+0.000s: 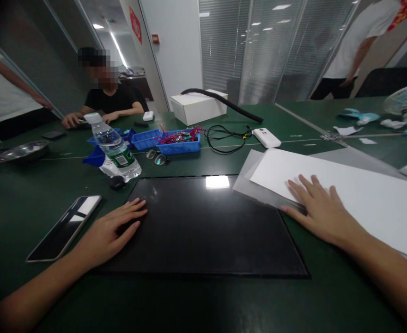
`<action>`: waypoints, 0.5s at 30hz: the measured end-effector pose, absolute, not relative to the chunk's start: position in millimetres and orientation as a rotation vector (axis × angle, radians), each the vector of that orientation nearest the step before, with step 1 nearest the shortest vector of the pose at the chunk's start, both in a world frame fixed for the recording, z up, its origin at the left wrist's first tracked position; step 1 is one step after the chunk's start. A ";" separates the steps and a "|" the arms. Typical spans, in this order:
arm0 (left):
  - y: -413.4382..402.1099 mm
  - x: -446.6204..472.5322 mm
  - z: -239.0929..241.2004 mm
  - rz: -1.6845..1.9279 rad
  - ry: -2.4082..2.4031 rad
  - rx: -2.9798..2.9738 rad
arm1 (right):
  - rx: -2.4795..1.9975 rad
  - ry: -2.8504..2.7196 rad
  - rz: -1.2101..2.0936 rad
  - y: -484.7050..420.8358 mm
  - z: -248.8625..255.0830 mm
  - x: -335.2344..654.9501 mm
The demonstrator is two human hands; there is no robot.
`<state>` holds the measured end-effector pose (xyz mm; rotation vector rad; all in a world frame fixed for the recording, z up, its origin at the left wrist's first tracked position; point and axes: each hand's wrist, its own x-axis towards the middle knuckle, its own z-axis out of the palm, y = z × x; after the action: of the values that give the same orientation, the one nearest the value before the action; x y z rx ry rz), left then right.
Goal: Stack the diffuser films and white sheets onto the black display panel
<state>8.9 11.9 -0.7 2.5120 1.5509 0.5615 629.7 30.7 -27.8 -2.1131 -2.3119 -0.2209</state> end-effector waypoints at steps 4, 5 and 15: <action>11.7 10.1 -0.1 0.566 1.537 2.515 | -1.945 -2.406 -0.112 28.4 -23.6 617.6; 11.6 10.4 0.3 0.562 1.536 2.518 | -1.958 -2.393 -0.068 28.3 -22.8 616.1; 11.3 9.8 2.6 0.542 1.540 2.532 | -1.781 -2.496 0.073 26.6 -18.0 635.0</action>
<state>9.8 11.3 2.6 2.5321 1.5401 0.5417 635.0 26.6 -18.0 -1.7810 -2.4964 0.0731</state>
